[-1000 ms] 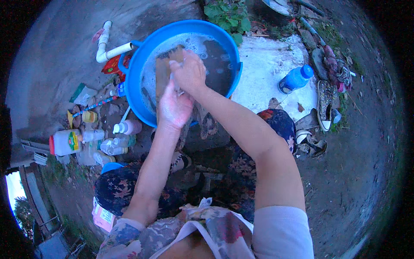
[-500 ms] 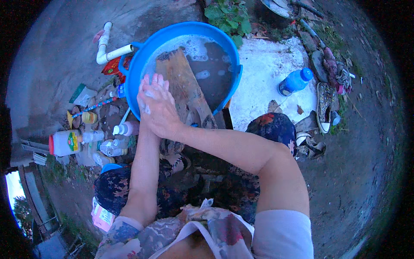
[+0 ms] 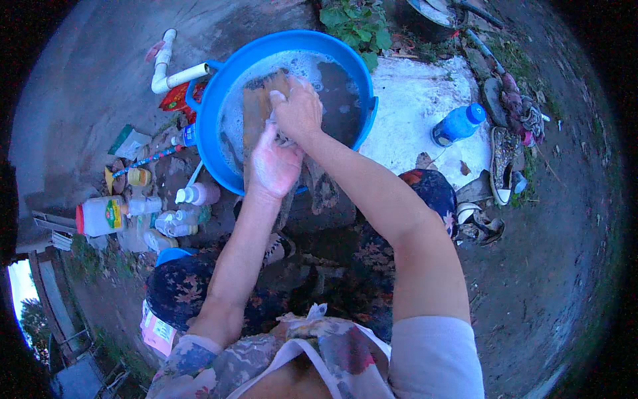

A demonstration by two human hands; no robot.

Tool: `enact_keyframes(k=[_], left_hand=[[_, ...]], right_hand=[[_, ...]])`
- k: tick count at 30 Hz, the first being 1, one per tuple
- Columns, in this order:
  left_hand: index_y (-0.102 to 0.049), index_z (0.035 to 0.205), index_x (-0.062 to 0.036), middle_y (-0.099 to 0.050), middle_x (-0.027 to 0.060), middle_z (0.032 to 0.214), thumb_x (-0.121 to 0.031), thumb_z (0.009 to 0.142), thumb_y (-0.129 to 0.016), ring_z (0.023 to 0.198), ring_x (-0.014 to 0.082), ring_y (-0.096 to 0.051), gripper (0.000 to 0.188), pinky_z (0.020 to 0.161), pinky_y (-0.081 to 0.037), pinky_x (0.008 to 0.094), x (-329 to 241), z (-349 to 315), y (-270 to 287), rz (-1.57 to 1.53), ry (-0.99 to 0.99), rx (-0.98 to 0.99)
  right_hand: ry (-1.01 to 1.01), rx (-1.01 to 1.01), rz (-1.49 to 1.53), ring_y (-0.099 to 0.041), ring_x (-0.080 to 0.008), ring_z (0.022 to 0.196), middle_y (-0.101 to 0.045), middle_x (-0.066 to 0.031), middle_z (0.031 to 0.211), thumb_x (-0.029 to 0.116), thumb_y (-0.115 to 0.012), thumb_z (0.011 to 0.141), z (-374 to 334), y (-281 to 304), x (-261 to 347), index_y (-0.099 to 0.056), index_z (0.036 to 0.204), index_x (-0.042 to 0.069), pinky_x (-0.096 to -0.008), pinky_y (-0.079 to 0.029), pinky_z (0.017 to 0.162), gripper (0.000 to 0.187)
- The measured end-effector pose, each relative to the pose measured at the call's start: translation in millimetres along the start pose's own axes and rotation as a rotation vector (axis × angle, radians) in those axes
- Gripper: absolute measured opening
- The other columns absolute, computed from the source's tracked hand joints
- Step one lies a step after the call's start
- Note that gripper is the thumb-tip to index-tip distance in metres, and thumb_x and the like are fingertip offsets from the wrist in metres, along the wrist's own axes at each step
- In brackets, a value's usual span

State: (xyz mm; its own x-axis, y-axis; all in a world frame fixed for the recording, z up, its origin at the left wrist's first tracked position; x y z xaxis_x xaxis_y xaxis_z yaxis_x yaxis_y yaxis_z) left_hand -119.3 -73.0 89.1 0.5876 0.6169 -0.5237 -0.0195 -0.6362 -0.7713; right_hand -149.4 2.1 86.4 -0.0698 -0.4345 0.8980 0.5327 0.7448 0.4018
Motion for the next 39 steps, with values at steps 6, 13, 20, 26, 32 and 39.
enact_keyframes(k=[6,13,20,26,32,39], left_hand=[[-0.048,0.109,-0.0119,-0.052,0.0074,0.108,-0.034,0.091,-0.042,0.104,0.0214,-0.048,0.029,0.09,-0.039,0.038,-38,27,58,-0.094,-0.13,0.45],[-0.052,0.107,-0.0089,-0.055,0.0055,0.109,-0.035,0.091,-0.043,0.1,0.0178,-0.052,0.031,0.085,-0.044,0.0355,-34,31,33,-0.135,0.05,0.274],[-0.046,0.119,-0.0137,-0.052,0.0062,0.118,-0.034,0.089,-0.049,0.104,0.0181,-0.051,0.036,0.084,-0.044,0.0345,3,3,7,-0.008,0.006,0.069],[-0.043,0.122,-0.0117,-0.05,0.0086,0.12,-0.035,0.092,-0.04,0.11,0.021,-0.048,0.039,0.092,-0.039,0.0387,-52,12,41,-0.004,-0.286,0.127],[-0.038,0.128,-0.0156,-0.049,0.0056,0.119,-0.037,0.09,-0.043,0.112,0.0203,-0.045,0.043,0.092,-0.039,0.0357,-17,3,7,-0.046,0.059,0.064],[-0.034,0.131,-0.0152,-0.044,0.0097,0.128,-0.039,0.093,-0.033,0.118,0.0244,-0.043,0.045,0.097,-0.035,0.0456,-18,-2,14,-0.014,-0.06,0.116]], right_hand=[[0.38,0.07,-0.068,-0.044,-0.039,0.113,-0.054,-0.0215,0.113,0.015,-0.05,0.079,-74,-29,52,-0.055,0.111,0.004,-0.0499,-0.033,0.095,0.034],[-0.039,0.322,0.007,-0.032,-0.0379,0.124,-0.038,-0.0243,0.129,0.022,-0.054,0.077,-32,-11,29,-0.05,0.119,0.004,-0.045,-0.028,0.101,0.045],[-0.245,0.185,0.227,-0.039,-0.0404,0.118,-0.045,-0.0248,0.122,0.023,-0.055,0.075,5,12,13,-0.06,0.106,0.006,-0.0496,-0.03,0.097,0.036],[0.479,0.085,-0.145,-0.04,-0.0398,0.117,-0.045,-0.0258,0.123,0.015,-0.052,0.075,-69,-20,52,-0.052,0.118,0.0,-0.0426,-0.031,0.1,0.046],[-0.029,0.128,0.098,-0.049,-0.0377,0.107,-0.057,-0.0219,0.106,0.019,-0.052,0.076,-9,5,23,-0.059,0.106,0.006,-0.0456,-0.037,0.092,0.033],[0.157,0.078,0.119,-0.045,-0.0404,0.108,-0.053,-0.0197,0.111,0.02,-0.056,0.074,-20,-7,35,-0.059,0.103,0.009,-0.0532,-0.032,0.089,0.032]])
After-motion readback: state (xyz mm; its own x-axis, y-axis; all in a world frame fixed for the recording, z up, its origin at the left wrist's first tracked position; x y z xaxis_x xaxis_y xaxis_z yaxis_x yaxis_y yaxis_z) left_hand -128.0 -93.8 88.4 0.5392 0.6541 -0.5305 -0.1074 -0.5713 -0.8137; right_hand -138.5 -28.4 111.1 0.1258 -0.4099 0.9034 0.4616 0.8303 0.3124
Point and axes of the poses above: each hand's wrist, its own z-axis towards the middle knuckle, its own y-axis out of the back of the hand, x = y × z, the point moved 2 cm from there along z, towards the middle knuckle
